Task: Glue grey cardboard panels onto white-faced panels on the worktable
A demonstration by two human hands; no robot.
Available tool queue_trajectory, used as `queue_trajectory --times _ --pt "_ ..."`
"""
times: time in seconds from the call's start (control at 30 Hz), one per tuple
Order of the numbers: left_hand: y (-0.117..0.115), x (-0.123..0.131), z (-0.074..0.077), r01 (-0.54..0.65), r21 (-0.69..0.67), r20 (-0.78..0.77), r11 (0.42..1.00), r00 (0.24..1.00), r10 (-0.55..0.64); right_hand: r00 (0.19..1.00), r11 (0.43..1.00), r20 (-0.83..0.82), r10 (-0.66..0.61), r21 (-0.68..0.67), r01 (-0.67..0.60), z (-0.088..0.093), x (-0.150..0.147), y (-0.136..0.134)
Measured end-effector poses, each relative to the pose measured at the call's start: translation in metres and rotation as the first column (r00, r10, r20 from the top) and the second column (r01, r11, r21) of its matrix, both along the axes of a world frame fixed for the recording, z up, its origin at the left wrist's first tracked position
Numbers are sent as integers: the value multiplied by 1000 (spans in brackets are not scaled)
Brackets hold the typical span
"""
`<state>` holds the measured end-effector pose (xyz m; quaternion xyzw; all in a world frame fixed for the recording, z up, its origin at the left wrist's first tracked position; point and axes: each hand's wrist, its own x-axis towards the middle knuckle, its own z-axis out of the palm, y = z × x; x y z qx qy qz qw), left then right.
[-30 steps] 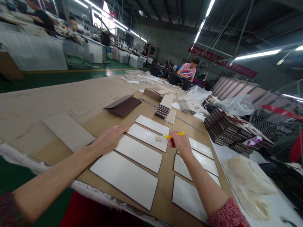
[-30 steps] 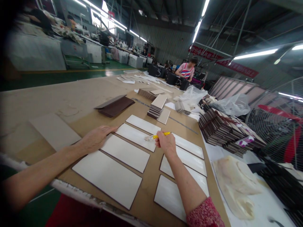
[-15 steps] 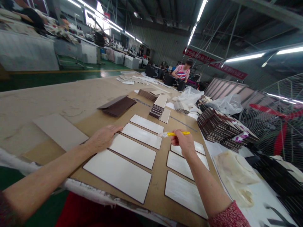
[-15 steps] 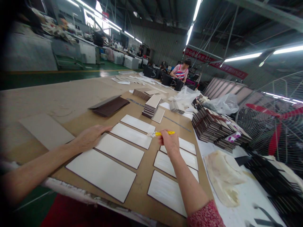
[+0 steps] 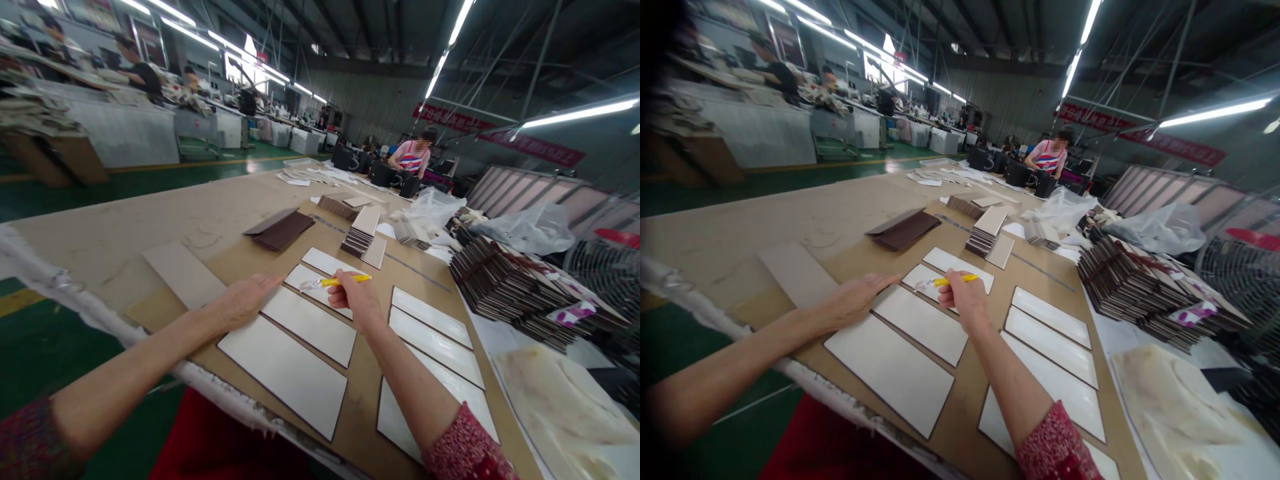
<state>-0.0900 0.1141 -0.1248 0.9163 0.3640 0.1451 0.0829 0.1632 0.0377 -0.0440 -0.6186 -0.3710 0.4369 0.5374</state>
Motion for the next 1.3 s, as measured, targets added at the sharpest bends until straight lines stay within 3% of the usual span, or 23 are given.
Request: queue_trajectory --times 0.47,0.73,1.0,1.3 --pt "-29 -22 -14 -128 -11 16 992 992 128 994 994 36 103 18 -104 -25 -45 9" --pt "-36 -21 -9 -132 0 36 991 991 132 981 991 158 111 -85 -99 -24 -55 9" --pt "-38 -21 -9 -121 40 43 992 992 119 941 987 320 110 -149 -65 -13 -33 -11" --pt "-37 -22 -11 -104 89 39 991 994 101 930 980 365 38 -194 36 -6 12 -56"
